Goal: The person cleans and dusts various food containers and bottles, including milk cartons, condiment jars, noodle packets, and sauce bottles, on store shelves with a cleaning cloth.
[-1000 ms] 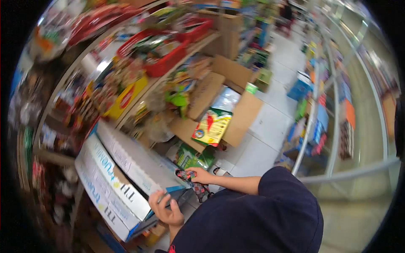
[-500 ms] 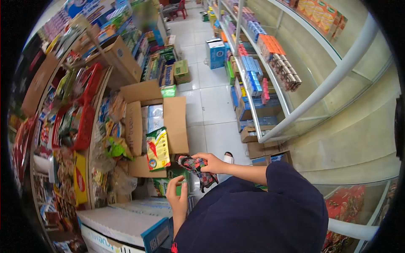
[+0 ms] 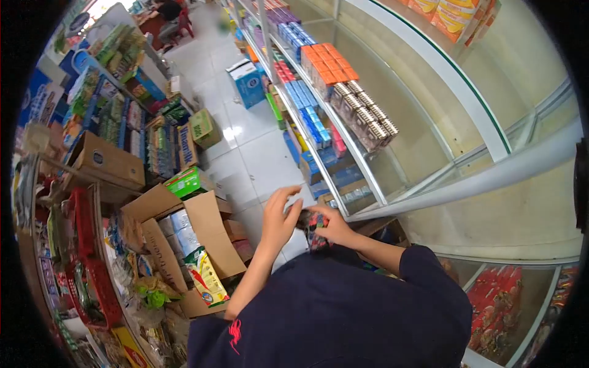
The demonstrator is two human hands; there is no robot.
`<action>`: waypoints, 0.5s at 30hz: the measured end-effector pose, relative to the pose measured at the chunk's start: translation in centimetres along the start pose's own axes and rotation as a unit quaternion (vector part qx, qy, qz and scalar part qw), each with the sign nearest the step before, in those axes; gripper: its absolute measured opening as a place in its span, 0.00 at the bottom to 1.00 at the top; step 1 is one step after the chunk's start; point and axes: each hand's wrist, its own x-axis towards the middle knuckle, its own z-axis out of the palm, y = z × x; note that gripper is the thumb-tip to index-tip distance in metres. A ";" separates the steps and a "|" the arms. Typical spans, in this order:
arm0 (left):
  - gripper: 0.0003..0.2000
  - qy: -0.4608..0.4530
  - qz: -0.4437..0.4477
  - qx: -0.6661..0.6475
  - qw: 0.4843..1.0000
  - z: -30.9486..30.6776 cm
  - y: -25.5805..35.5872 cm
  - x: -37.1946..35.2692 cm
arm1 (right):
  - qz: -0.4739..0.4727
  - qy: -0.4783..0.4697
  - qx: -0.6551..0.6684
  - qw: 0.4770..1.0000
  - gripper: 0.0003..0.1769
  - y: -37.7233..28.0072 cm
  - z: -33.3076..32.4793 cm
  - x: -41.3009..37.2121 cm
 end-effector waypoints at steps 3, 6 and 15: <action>0.11 -0.050 0.045 -0.038 0.997 2.6 -1.0 4.2 | 0.040 0.170 0.054 0.983 0.30 -0.3 -2.0 0.6; 0.11 -0.093 0.054 -0.068 0.992 5.0 -3.4 7.6 | 0.057 0.375 -0.054 0.924 0.28 -0.8 -3.6 1.2; 0.14 -0.297 0.361 -0.065 0.881 11.3 -7.7 19.8 | 0.214 0.602 -0.434 0.636 0.29 -2.1 -7.7 5.2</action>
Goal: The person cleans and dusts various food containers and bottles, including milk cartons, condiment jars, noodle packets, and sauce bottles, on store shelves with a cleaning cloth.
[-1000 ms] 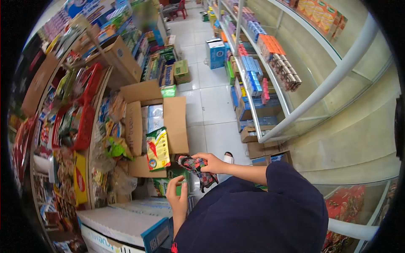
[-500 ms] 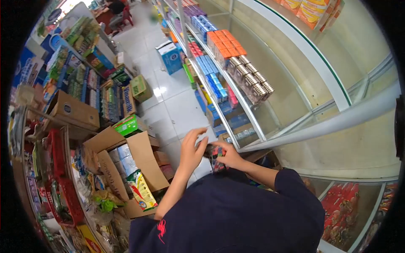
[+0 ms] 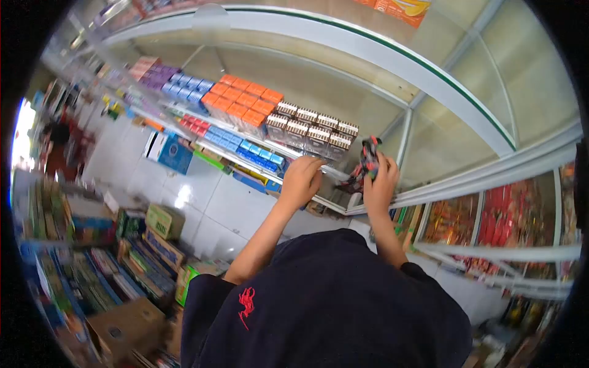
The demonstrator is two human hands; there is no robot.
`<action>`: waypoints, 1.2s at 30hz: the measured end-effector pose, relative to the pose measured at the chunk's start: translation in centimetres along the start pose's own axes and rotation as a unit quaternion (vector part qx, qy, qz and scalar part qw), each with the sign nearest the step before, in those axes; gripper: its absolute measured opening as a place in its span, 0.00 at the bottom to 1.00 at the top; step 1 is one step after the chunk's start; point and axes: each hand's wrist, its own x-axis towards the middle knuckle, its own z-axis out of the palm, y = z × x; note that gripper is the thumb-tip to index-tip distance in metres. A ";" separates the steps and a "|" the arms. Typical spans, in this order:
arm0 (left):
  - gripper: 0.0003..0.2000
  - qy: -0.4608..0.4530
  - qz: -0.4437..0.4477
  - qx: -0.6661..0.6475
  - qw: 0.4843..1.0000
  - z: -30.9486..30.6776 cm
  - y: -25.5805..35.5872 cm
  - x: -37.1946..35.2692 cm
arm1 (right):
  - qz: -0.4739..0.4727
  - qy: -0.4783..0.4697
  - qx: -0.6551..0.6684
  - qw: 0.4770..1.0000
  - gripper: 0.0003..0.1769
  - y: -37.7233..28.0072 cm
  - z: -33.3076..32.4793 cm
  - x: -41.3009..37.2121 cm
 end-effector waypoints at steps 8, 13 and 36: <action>0.24 -0.223 0.137 -0.004 0.965 1.1 -9.4 -1.5 | 0.123 0.093 -0.188 0.970 0.28 0.6 8.3 1.8; 0.23 -0.231 0.178 -0.030 0.956 1.1 -10.2 -1.3 | 0.131 0.125 -0.205 0.962 0.27 3.2 9.3 7.0; 0.21 -0.149 0.017 -0.139 0.979 -3.4 -8.1 2.7 | 0.088 -0.246 0.185 0.947 0.16 8.5 16.4 25.3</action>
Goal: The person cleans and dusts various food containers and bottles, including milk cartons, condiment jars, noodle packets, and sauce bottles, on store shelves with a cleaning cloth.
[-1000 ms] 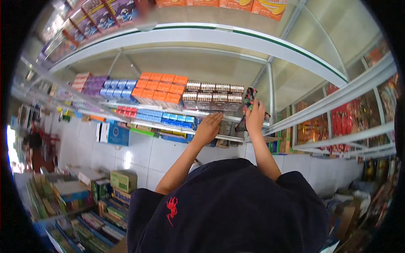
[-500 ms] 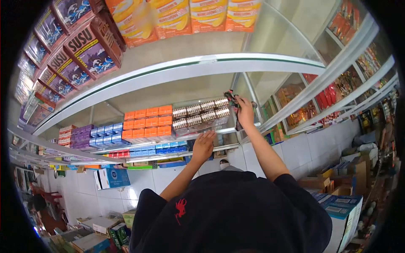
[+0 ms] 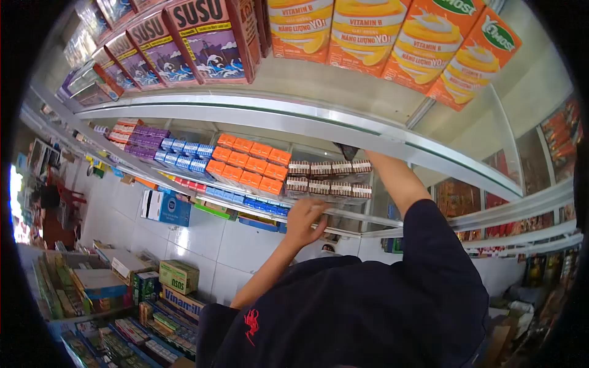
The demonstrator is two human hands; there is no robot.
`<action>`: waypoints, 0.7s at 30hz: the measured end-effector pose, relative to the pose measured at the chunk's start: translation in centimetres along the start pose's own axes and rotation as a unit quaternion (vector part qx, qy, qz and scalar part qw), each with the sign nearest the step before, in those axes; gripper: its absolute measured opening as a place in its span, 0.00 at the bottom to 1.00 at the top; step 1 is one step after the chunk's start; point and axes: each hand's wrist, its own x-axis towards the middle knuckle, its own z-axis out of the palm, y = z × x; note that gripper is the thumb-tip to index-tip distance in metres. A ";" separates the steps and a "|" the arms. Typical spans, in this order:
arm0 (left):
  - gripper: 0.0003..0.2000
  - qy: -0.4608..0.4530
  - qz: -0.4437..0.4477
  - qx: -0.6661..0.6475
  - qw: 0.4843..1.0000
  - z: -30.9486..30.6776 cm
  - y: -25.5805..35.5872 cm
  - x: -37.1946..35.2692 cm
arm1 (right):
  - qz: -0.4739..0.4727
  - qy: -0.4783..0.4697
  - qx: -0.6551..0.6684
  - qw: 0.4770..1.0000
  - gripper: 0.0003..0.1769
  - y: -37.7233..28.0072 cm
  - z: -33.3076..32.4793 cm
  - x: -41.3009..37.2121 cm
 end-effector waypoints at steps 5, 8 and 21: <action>0.37 0.055 0.020 0.266 0.962 -1.1 2.4 7.8 | -0.042 -0.074 -0.040 0.996 0.17 -0.7 0.4 -3.0; 0.41 -0.011 0.037 0.297 0.954 -1.0 1.3 8.2 | -0.071 -0.113 -0.068 0.989 0.17 -0.9 -0.3 -5.0; 0.36 -0.055 0.039 0.210 0.975 -2.2 1.4 7.8 | -0.218 -0.302 -0.173 0.912 0.17 -12.0 8.2 -2.1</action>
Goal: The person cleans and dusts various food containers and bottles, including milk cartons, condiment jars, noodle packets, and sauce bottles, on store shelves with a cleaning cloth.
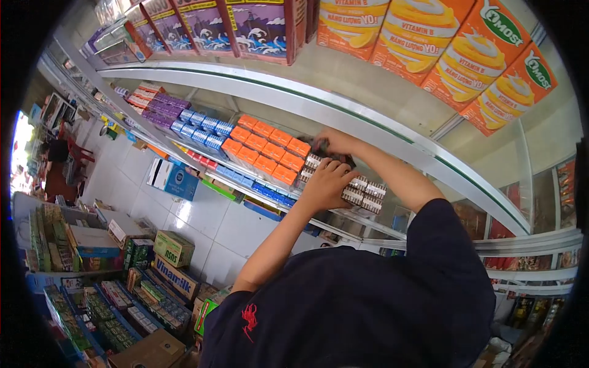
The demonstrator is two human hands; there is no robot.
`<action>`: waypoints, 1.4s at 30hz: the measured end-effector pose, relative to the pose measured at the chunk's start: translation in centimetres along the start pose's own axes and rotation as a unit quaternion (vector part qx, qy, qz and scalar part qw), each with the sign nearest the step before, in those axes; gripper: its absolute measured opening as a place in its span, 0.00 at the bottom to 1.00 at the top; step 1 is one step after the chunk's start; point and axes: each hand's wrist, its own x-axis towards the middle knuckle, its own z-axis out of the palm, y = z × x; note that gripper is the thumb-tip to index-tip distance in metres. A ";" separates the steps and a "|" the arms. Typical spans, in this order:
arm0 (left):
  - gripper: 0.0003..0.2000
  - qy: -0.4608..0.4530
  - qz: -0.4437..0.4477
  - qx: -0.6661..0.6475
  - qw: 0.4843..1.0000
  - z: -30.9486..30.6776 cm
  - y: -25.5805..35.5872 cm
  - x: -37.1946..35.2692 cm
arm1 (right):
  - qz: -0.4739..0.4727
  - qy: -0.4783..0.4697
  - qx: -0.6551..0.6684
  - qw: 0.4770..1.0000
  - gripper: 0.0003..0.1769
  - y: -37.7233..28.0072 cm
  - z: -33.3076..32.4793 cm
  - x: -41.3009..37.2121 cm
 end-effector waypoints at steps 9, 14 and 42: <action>0.36 0.018 0.005 0.007 1.000 0.3 -0.1 -0.2 | -0.067 0.039 -0.062 0.995 0.20 3.6 0.5 0.0; 0.37 0.008 -0.005 0.010 1.000 0.0 0.2 -0.2 | -0.020 0.051 -0.108 0.993 0.21 2.6 0.3 -0.2; 0.35 0.026 0.018 0.014 0.999 0.6 -0.4 0.1 | 0.220 0.351 0.177 0.893 0.17 6.6 -2.5 -8.3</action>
